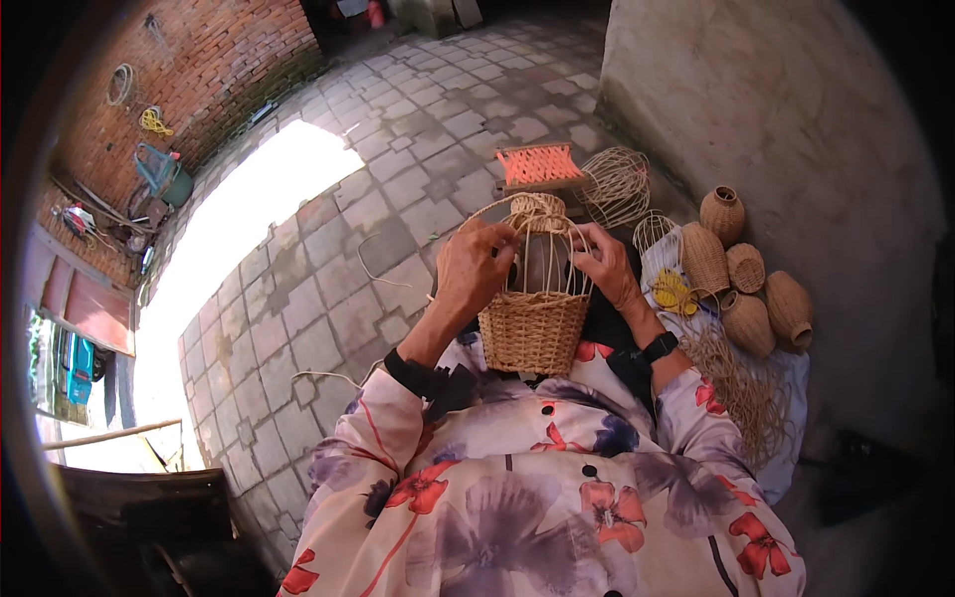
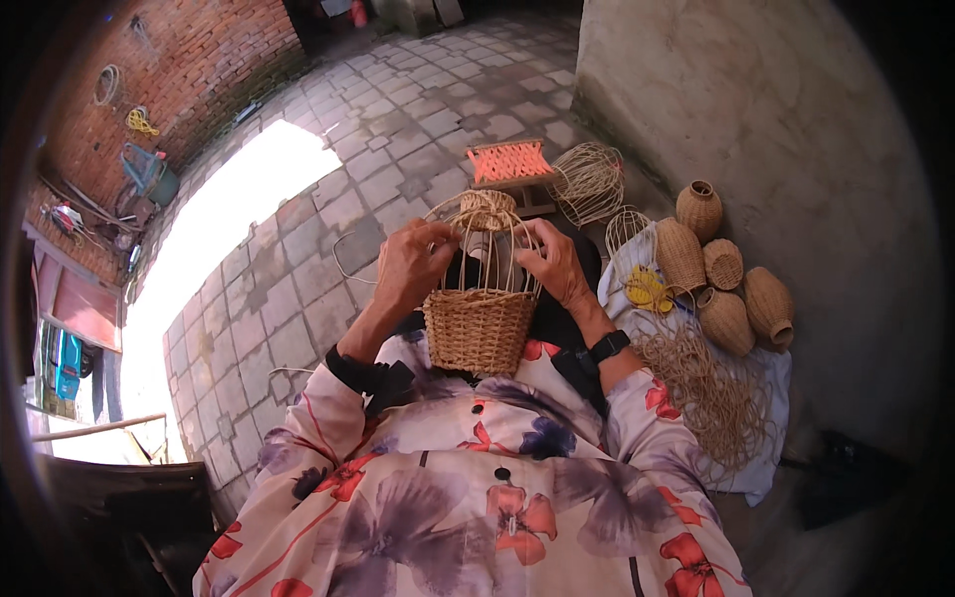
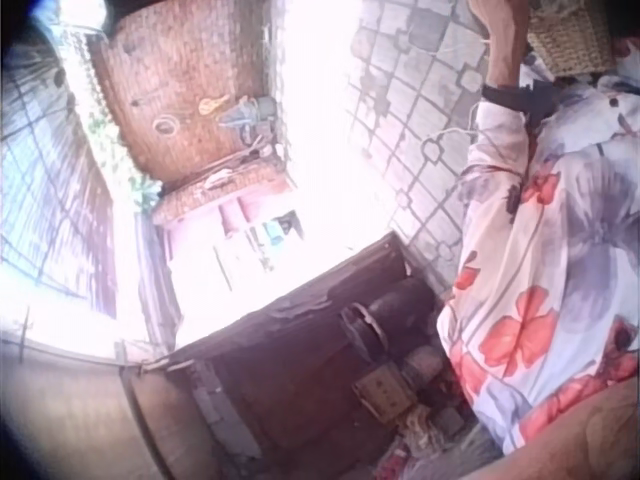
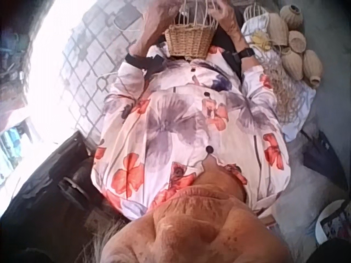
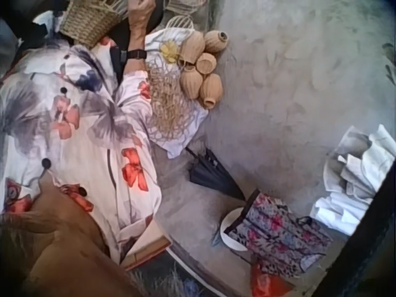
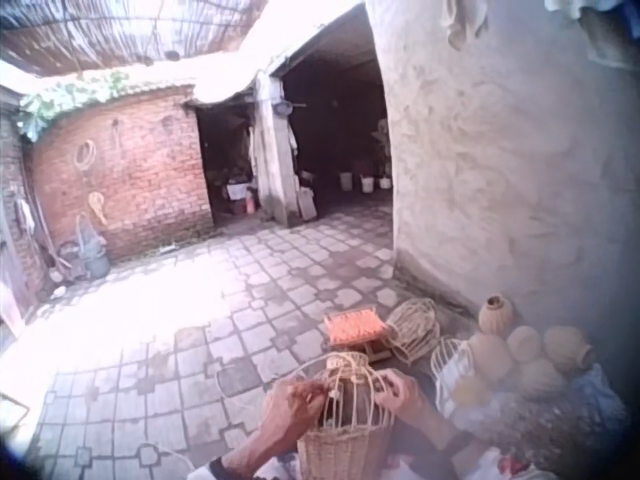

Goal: Weaving a small basket using wicker or bamboo strands.

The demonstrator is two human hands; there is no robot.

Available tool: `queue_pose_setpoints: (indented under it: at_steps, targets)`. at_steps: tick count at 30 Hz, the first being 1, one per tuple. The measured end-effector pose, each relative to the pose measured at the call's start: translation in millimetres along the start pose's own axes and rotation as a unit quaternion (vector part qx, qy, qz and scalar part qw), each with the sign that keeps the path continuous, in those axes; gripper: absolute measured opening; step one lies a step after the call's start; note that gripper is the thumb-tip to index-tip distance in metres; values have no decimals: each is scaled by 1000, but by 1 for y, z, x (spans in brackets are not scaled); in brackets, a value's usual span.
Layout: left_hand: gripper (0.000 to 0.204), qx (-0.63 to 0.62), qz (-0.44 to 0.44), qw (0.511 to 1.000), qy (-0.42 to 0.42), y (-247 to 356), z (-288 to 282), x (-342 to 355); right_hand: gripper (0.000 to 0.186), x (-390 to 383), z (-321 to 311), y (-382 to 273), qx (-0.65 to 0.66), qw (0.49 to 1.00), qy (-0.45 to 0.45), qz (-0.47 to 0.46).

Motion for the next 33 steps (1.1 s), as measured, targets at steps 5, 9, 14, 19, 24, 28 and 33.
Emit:
queue_pose_setpoints:
  at_steps: [5,9,14,19,24,28,33]
  targets:
    - [27,-82,-90,991,-51,6,4,4,34,1,1,1,22,1000,-3,-1]
    - [31,-260,-216,941,31,-29,-4,-24,33,4,2,1,32,999,-7,-7]
    - [28,-48,-268,959,74,-78,-41,-86,31,6,2,6,65,998,-8,-7]
    - [33,-91,-467,871,123,-179,-65,-168,28,3,6,3,60,998,-20,14]
    - [42,-157,-485,860,29,-178,-68,-165,27,2,3,6,89,996,-4,12]
    - [22,-52,-101,993,40,-85,-68,-58,25,2,0,3,60,998,-5,10]
    - [16,-57,32,998,9,-17,-24,5,25,5,5,6,51,999,-5,6]
Point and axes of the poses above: each hand's wrist, its own x-axis towards the middle knuckle, its own z-axis out of the palm, y = z × x, the point moved 6 cm from there along x, towards the middle knuckle, and after that the axes turned 14 degrees about z, right-handed, at the moved point
